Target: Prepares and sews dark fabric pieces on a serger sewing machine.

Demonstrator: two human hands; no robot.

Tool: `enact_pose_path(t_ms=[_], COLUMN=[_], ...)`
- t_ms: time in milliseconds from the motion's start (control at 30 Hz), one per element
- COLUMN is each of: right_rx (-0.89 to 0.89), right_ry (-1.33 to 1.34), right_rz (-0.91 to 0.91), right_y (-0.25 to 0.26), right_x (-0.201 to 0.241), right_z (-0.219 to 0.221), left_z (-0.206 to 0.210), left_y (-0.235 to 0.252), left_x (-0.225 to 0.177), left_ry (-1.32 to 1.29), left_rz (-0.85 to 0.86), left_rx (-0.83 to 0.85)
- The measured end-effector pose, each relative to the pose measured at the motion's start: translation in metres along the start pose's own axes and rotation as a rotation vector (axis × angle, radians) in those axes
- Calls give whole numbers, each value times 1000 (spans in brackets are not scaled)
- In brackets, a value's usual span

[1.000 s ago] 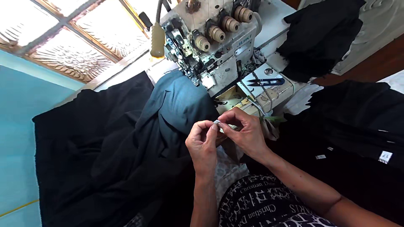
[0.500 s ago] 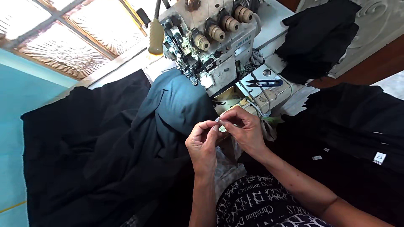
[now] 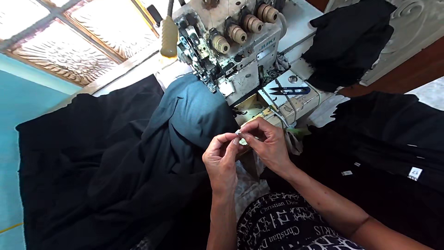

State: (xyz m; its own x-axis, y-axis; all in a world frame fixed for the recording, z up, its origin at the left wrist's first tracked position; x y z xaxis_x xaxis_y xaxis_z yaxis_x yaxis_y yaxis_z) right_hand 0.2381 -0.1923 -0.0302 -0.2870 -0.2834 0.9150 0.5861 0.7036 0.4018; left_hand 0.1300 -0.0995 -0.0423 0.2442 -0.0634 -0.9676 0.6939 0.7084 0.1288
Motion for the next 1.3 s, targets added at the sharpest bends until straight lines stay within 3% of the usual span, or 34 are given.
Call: enact_pose_path(t_ms=[267, 567, 867, 1000, 1167, 1300], right_rx=[22, 209, 235, 194, -8, 80], right_ry=[-25, -321, -430, -490, -825, -1124], right_rz=[-91, -305, -413, -269, -66, 71], right_y=[-1, -1, -10, -2, 60, 98], right_x=[4, 20, 19, 16, -3, -39], right_z=[1, 4, 6, -17, -98, -129], left_z=[1, 0, 0, -5, -7, -3], left_y=[0, -2, -2, -2, -3, -2], left_x=[2, 3, 8, 5, 1, 4], left_ry=[-50, -45, 54, 41, -21, -107], left_rz=[-25, -28, -72, -49, -58, -73], left_rx=[-5, 80, 95, 11, -6, 8])
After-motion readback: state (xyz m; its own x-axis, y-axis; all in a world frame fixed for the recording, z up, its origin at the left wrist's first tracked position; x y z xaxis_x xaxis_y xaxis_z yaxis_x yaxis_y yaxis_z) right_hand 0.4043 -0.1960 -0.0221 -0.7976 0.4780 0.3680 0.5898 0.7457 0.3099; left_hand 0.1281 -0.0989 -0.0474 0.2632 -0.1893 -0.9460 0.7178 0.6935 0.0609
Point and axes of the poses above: each hand's wrist, its own y-axis towards the middle knuckle, its own z-axis out of the palm, x = y × z, the point moved 9 cm from there along y, towards the middle knuckle, and after that the axes turned 10 degrees about x, right-handed, at the moved point
